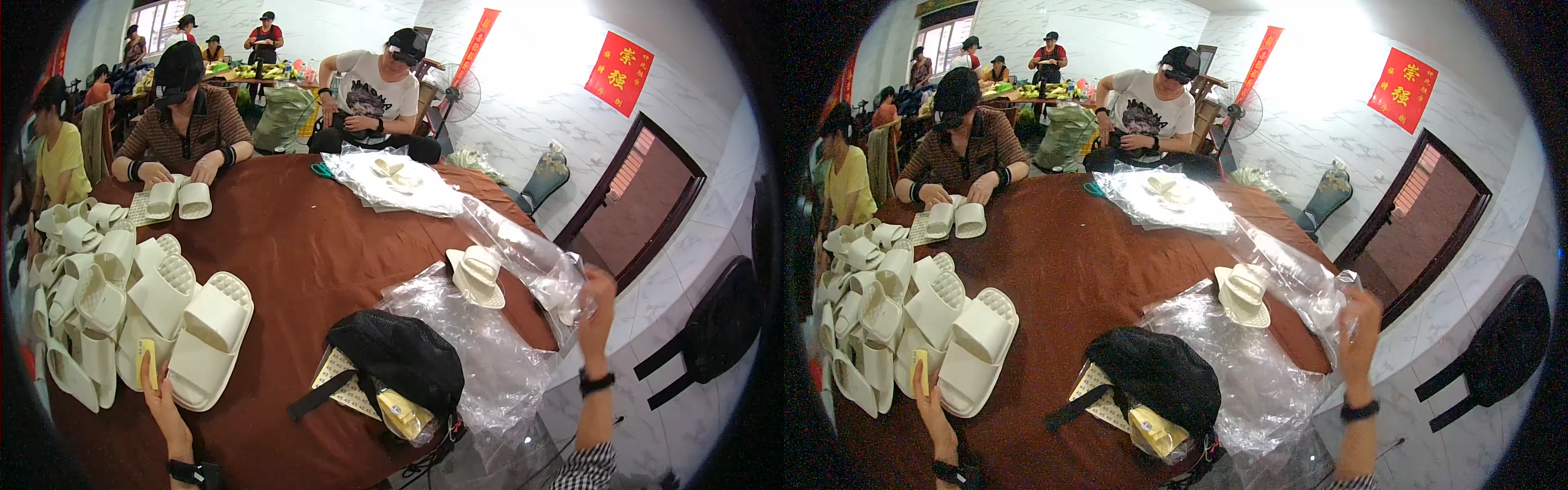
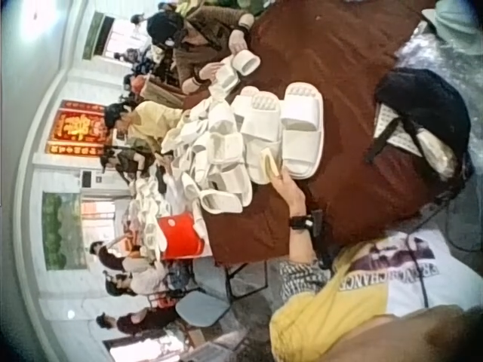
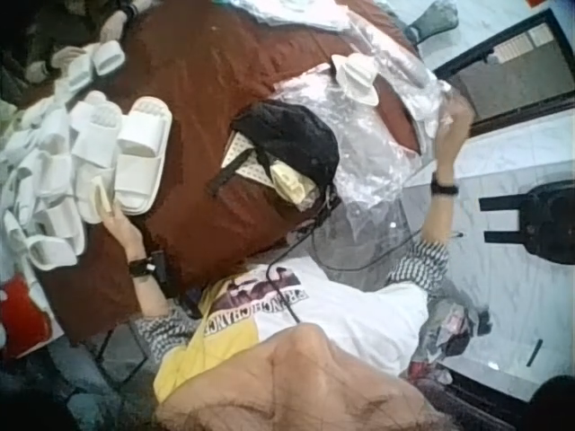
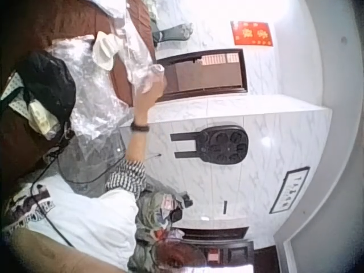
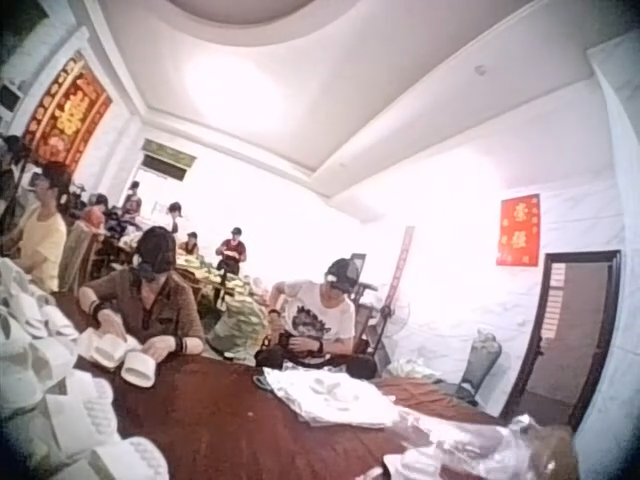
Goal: Tagging slippers and putting them into plastic bags for packaging in a shoe manufacturing environment.
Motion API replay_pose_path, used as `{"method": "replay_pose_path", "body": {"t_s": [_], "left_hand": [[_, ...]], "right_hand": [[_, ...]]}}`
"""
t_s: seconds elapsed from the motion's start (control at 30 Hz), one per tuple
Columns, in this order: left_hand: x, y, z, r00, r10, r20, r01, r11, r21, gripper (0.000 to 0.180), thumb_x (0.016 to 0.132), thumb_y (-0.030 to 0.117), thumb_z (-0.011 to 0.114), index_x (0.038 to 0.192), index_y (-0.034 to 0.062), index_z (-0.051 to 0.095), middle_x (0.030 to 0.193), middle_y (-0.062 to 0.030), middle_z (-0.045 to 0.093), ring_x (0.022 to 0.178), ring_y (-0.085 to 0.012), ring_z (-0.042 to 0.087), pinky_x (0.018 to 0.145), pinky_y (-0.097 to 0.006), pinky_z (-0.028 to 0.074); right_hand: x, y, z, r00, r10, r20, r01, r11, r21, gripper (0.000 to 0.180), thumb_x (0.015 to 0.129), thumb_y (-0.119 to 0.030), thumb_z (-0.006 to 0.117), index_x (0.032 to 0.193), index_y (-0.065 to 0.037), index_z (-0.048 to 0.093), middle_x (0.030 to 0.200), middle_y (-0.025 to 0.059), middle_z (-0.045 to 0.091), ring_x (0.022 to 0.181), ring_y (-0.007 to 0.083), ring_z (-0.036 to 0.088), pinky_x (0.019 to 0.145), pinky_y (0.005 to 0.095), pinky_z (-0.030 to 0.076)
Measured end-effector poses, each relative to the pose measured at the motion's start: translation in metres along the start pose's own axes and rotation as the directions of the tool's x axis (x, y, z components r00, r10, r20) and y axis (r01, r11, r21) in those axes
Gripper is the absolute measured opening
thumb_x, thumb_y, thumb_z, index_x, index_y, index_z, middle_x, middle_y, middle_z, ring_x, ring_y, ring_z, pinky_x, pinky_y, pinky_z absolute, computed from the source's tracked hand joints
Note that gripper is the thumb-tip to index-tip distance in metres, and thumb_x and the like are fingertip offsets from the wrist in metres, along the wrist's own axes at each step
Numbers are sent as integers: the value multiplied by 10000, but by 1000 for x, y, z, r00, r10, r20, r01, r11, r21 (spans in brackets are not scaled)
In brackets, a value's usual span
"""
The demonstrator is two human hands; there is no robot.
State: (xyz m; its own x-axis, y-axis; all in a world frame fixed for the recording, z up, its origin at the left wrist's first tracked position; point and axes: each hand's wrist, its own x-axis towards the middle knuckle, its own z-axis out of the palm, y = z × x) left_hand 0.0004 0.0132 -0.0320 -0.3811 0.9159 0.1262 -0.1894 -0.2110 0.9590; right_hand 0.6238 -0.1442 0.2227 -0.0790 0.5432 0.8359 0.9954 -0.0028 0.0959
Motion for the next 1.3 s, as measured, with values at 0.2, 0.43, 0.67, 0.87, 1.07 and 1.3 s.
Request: {"method": "replay_pose_path", "body": {"t_s": [0.2, 0.43, 0.67, 0.87, 1.07, 1.3], "left_hand": [[0, -1, 2, 999, 21, 35, -21, 1000, 1, 637, 915, -70, 414, 1536, 69, 392, 1585, -101, 355, 1374, -270, 469, 1184, -395, 310], [1, 1, 2, 1000, 9, 29, -9, 1000, -8, 650, 901, -75, 412, 1536, 64, 386, 1582, -96, 357, 1375, -265, 467, 1183, -393, 311], [0, 7, 3, 1000, 0, 6, 0, 1000, -21, 627, 920, -74, 402, 1532, 59, 388, 1573, -103, 366, 1361, -248, 481, 1173, -380, 327], [1, 0, 1, 999, 5, 52, -3, 999, -35, 644, 915, -53, 437, 1541, 90, 389, 1589, -113, 353, 1392, -283, 452, 1204, -412, 300], [-1, 8, 1, 1000, 11, 27, -10, 999, -33, 612, 926, -55, 417, 1526, 66, 400, 1575, -88, 368, 1348, -249, 492, 1167, -385, 333], [1, 5, 5, 1000, -4, 17, 5, 1000, -11, 612, 925, -52, 425, 1524, 68, 405, 1584, -72, 363, 1347, -252, 491, 1164, -387, 337]], "right_hand": [[-111, -82, -26, 805, -83, 587, 142, 988, -56, 165, 797, -51, 662, 956, -63, 620, 1176, 106, 681, 1043, 351, 626, 926, 480, 499], [-123, -90, -35, 441, 0, 898, -252, 960, 124, 333, 859, -155, 724, 1175, -75, 657, 1217, 118, 673, 1119, 342, 627, 973, 440, 495], [-22, -93, 10, 629, -38, 776, -259, 931, 255, 417, 901, -136, 695, 1307, -79, 621, 1279, 154, 636, 1140, 344, 625, 982, 417, 506], [-114, -70, 80, 545, -85, 834, -143, 971, 192, 522, 904, -129, 674, 1408, -126, 539, 1409, 132, 538, 1276, 356, 528, 1040, 424, 472], [-148, -64, 91, 592, -58, 804, 130, 991, -24, 562, 853, -94, 648, 1403, -121, 539, 1359, 141, 548, 1187, 356, 554, 1005, 437, 482], [-142, -66, 106, 383, -110, 917, -303, 923, 237, 412, 917, -129, 603, 1312, -15, 624, 1396, 163, 559, 1237, 266, 562, 1002, 341, 481]]}}
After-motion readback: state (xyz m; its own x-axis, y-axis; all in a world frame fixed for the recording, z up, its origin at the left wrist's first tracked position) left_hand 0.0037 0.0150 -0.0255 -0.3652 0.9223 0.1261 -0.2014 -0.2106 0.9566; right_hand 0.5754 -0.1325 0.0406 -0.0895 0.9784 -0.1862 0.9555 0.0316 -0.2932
